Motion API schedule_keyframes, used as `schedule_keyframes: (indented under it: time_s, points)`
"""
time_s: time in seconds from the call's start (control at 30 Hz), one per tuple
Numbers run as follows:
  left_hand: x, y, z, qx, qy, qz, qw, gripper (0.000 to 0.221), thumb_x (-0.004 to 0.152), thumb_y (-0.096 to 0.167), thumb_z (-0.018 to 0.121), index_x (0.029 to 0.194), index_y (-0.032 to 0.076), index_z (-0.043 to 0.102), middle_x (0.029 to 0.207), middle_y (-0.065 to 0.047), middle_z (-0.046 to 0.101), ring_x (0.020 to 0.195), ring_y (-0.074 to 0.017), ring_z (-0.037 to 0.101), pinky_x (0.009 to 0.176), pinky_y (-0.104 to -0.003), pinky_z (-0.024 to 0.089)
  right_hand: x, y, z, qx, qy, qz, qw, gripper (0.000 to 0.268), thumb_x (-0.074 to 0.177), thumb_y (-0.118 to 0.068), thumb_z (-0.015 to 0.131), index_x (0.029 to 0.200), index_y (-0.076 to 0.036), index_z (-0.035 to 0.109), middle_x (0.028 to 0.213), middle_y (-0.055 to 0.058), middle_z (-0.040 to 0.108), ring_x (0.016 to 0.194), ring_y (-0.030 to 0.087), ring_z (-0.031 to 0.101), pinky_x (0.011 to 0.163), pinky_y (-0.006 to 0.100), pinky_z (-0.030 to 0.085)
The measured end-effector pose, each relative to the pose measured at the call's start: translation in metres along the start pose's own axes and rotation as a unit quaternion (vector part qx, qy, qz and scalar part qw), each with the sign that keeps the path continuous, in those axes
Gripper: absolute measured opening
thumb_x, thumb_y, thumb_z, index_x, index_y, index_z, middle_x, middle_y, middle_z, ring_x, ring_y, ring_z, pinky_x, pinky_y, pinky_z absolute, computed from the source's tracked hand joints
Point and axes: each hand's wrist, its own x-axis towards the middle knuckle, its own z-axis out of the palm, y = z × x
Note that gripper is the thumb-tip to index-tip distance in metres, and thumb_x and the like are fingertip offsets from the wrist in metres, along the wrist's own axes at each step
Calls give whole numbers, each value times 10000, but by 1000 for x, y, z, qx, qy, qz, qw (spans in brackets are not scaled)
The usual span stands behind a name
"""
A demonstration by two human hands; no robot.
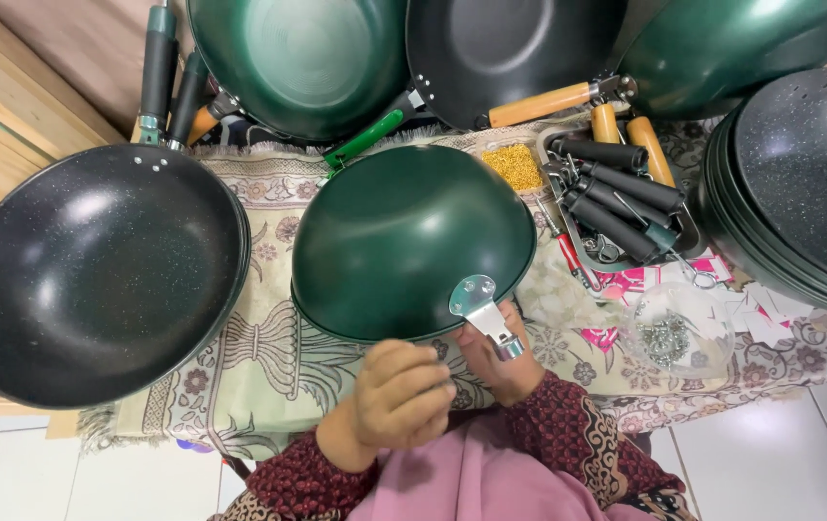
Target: Assembling a handle onto a wok by first screwing on a metal bracket and then attaching the plastic handle.
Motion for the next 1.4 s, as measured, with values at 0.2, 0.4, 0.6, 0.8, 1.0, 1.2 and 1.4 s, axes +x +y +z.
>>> schedule_keyframes:
  time_s: [0.2, 0.4, 0.6, 0.8, 1.0, 1.2, 1.4]
  points:
    - [-65, -2, 48, -322, 1, -282, 904, 126, 778, -34, 695, 888, 7, 653, 878, -123, 702, 712, -235, 639, 664, -299, 544, 1, -1, 10, -48, -34, -19, 998, 354, 967, 33, 651, 1309, -5, 569, 1268, 152, 668, 1148, 256, 678, 1012, 379, 561]
    - [-131, -33, 106, -408, 19, -474, 780, 548, 919, 203, 727, 1397, 15, 536, 1413, -106, 622, 1285, -235, 572, 1105, -474, 454, -6, 5, 9, -75, 86, -75, 991, 244, 849, 165, 692, 849, -37, 556, 694, 162, 712, 636, 248, 733, 667, 377, 607]
    - [-70, -18, 94, -408, 42, -491, 768, 187, 983, 204, 693, 965, 45, 788, 950, -64, 802, 905, -92, 699, 850, -325, 600, -15, -2, 1, -134, 126, -55, 981, 218, 875, 130, 696, 908, -24, 545, 713, 139, 707, 643, 191, 701, 642, 307, 591]
    - [-63, -13, 108, -384, 82, -419, 818, 145, 915, 110, 760, 1023, 14, 775, 1048, -87, 800, 1010, -101, 675, 896, -334, 589, -17, -8, -12, -149, 112, -50, 981, 206, 912, 79, 672, 1062, 16, 545, 846, 122, 723, 725, 148, 672, 692, 340, 598]
    - [-92, -15, 132, -340, 121, -414, 836, 345, 874, 68, 793, 1188, -42, 701, 1215, -92, 745, 1103, -116, 634, 986, -357, 555, -21, -31, -20, -323, 98, -11, 941, 173, 880, 7, 760, 919, -14, 593, 699, 67, 686, 659, 68, 583, 584, 251, 510]
    - [-50, -12, 112, -311, 80, -416, 851, 392, 915, 84, 766, 1274, -31, 659, 1253, -101, 730, 1142, -148, 651, 1057, -356, 510, -48, -37, -80, -359, 122, -52, 924, 212, 836, -15, 776, 1006, 66, 679, 783, 165, 723, 712, 156, 624, 624, 300, 498]
    - [-61, -10, 123, -290, 62, -398, 868, 443, 873, 119, 813, 1268, -25, 673, 1298, -136, 704, 1181, -200, 657, 1050, -390, 517, -42, -63, -64, -512, -18, -291, 808, 556, 839, -201, 827, 1259, 71, 584, 1127, 297, 622, 1130, 432, 618, 953, 520, 513]
